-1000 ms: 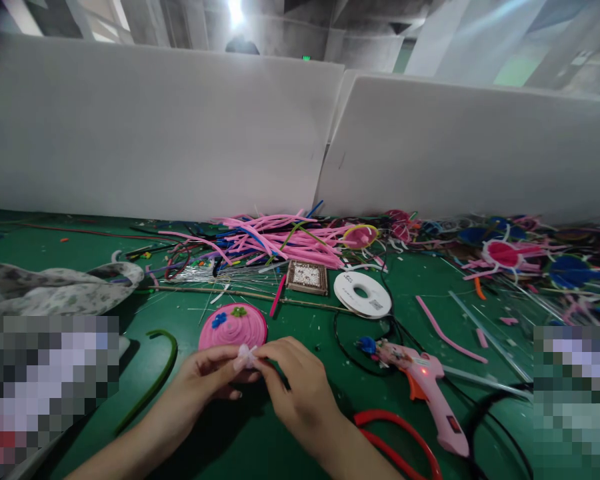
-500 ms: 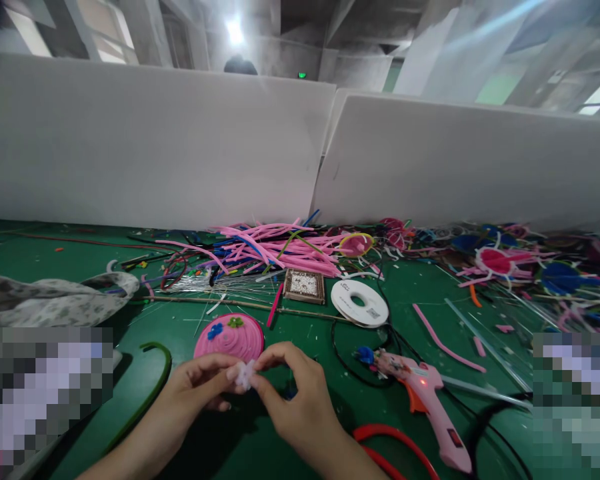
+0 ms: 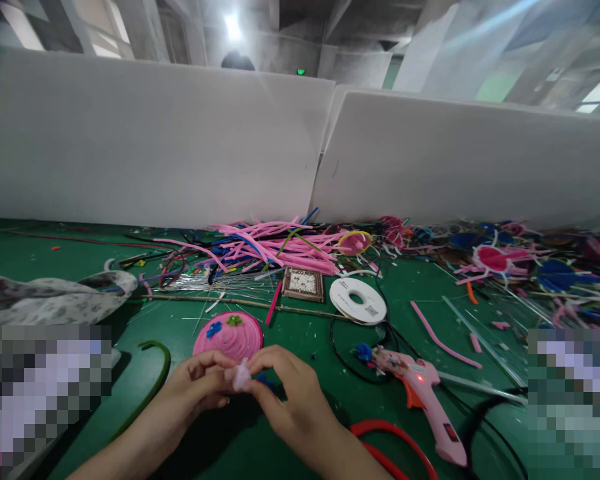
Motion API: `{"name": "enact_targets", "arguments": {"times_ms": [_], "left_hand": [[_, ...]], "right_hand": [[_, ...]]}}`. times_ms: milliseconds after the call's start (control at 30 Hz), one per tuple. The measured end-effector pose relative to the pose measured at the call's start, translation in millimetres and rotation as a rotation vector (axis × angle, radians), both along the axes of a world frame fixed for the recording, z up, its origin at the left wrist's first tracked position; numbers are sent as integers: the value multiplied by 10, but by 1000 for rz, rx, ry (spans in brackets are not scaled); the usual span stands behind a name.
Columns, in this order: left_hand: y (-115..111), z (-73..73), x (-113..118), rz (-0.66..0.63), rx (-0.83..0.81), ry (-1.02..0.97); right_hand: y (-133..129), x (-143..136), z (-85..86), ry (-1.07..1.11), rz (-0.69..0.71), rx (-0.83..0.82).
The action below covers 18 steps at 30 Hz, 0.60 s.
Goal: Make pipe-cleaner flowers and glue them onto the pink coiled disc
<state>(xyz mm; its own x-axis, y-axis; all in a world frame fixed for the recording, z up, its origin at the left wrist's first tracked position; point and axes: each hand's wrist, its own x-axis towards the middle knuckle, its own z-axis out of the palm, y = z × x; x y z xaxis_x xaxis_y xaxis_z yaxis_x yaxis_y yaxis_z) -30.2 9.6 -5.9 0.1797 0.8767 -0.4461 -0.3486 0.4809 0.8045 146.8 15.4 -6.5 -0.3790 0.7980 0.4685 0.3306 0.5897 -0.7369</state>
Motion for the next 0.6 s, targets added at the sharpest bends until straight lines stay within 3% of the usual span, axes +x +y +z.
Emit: {"name": "enact_targets", "arguments": {"times_ms": [600], "left_hand": [[-36,99,-14,-18,-11,-87]], "right_hand": [[-2,9,30,20,-6,129]]}}
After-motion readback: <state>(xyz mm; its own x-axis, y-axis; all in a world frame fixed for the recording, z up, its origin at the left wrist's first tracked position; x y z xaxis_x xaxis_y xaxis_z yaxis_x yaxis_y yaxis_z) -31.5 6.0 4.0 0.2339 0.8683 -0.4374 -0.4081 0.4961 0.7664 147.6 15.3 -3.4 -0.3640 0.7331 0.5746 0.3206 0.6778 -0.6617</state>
